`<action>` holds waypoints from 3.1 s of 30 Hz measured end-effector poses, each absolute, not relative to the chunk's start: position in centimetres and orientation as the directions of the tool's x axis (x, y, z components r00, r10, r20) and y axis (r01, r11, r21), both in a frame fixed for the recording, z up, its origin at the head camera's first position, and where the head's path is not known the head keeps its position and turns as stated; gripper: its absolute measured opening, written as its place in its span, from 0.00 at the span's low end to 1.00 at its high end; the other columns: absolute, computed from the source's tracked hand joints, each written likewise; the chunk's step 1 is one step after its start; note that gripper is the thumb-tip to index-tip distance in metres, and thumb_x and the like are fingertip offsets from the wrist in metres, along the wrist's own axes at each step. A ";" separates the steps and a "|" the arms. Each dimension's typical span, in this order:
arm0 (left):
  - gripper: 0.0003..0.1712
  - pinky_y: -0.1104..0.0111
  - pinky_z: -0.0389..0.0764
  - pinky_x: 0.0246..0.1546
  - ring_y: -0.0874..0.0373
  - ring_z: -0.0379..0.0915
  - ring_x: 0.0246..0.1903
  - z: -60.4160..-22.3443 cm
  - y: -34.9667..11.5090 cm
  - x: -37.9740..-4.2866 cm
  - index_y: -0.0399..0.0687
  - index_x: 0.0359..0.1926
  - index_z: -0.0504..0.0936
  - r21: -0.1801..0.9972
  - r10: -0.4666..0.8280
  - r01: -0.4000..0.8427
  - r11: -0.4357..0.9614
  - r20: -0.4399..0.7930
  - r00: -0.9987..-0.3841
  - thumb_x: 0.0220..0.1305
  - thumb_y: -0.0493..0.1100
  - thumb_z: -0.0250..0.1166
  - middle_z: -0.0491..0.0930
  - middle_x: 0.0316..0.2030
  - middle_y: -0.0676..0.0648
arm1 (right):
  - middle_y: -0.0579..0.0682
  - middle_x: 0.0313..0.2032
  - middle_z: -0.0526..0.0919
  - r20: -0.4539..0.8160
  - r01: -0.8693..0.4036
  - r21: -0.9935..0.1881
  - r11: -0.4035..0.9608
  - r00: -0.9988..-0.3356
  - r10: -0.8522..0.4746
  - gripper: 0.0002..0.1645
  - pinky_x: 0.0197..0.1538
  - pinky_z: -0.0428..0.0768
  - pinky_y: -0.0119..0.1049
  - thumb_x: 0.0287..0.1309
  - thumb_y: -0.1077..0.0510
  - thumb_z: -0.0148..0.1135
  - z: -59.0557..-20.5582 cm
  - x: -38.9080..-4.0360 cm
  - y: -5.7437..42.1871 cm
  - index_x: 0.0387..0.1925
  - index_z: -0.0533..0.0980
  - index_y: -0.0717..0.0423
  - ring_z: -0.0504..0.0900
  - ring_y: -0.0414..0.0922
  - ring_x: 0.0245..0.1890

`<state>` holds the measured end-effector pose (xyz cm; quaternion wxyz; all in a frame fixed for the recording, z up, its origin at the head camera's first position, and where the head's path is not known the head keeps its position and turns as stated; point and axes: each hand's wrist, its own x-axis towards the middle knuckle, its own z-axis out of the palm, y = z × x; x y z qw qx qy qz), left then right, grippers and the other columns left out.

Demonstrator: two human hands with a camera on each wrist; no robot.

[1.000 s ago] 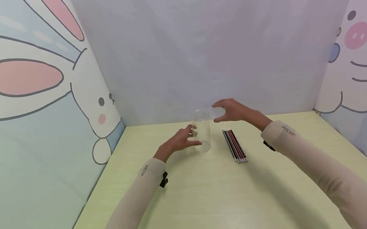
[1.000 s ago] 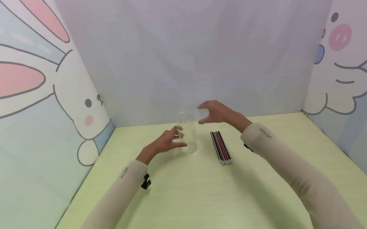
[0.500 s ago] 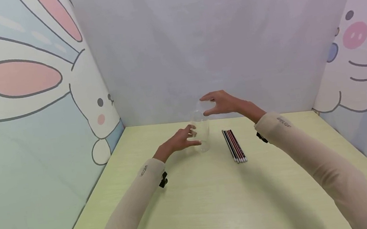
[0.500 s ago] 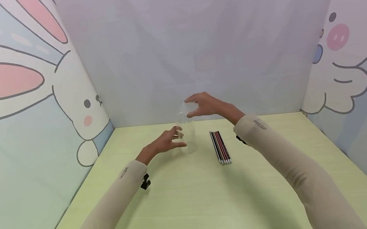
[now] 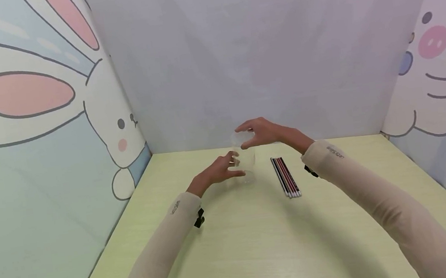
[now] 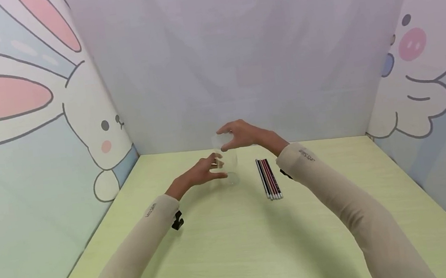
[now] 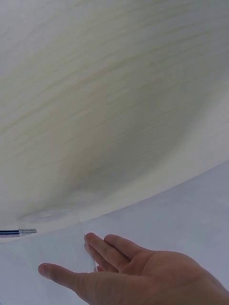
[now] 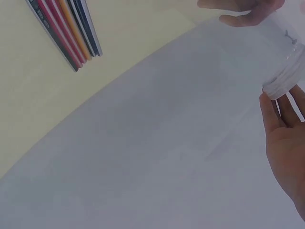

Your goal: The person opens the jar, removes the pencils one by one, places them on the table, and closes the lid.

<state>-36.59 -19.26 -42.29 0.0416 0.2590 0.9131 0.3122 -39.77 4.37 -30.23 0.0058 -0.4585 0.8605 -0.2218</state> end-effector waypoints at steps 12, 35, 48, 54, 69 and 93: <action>0.42 0.57 0.76 0.68 0.49 0.75 0.66 -42.0 -18.9 -36.5 0.46 0.72 0.61 0.571 0.479 0.425 0.703 0.062 -0.876 0.68 0.54 0.73 0.78 0.65 0.41 | 0.60 0.68 0.75 0.190 -0.762 -0.371 0.531 -0.621 -0.760 0.42 0.65 0.78 0.56 0.62 0.44 0.75 -30.5 -39.7 4.8 0.71 0.73 0.58 0.76 0.59 0.65; 0.40 0.54 0.76 0.67 0.47 0.76 0.64 -42.2 -19.0 -36.5 0.45 0.71 0.62 0.580 0.489 0.435 0.689 0.071 -0.869 0.68 0.52 0.73 0.78 0.63 0.37 | 0.59 0.74 0.66 0.159 -0.752 -0.328 0.572 -0.641 -0.751 0.45 0.72 0.67 0.63 0.67 0.40 0.67 -30.4 -39.6 5.7 0.76 0.65 0.56 0.65 0.58 0.74; 0.42 0.56 0.77 0.67 0.48 0.76 0.64 -42.4 -19.0 -36.7 0.45 0.71 0.61 0.573 0.488 0.430 0.697 0.060 -0.871 0.68 0.55 0.72 0.78 0.64 0.39 | 0.60 0.71 0.69 0.149 -0.737 -0.304 0.603 -0.662 -0.734 0.44 0.66 0.74 0.61 0.65 0.38 0.69 -30.8 -39.4 4.2 0.74 0.69 0.56 0.70 0.59 0.68; 0.42 0.55 0.77 0.66 0.47 0.76 0.64 -42.3 -18.8 -36.7 0.45 0.71 0.61 0.574 0.489 0.424 0.701 0.046 -0.871 0.68 0.55 0.72 0.79 0.64 0.39 | 0.60 0.62 0.73 0.144 -0.659 -0.305 0.687 -0.745 -0.651 0.49 0.63 0.78 0.56 0.62 0.27 0.64 -31.2 -39.3 3.6 0.67 0.72 0.60 0.76 0.56 0.60; 0.44 0.54 0.77 0.66 0.48 0.76 0.64 -42.4 -18.2 -36.9 0.40 0.73 0.61 0.581 0.513 0.443 0.682 0.051 -0.857 0.69 0.55 0.71 0.79 0.63 0.39 | 0.61 0.61 0.76 0.109 -0.631 -0.308 0.712 -0.767 -0.632 0.48 0.59 0.80 0.57 0.63 0.28 0.64 -30.7 -39.0 5.6 0.67 0.72 0.61 0.78 0.57 0.57; 0.48 0.51 0.77 0.66 0.47 0.75 0.66 -42.3 -19.0 -36.2 0.42 0.76 0.57 0.570 0.506 0.430 0.700 0.028 -0.862 0.69 0.59 0.70 0.74 0.68 0.37 | 0.57 0.57 0.79 0.264 -0.673 -0.431 0.601 -0.731 -0.629 0.51 0.49 0.86 0.51 0.56 0.30 0.73 -33.5 -39.6 5.1 0.69 0.71 0.59 0.80 0.53 0.52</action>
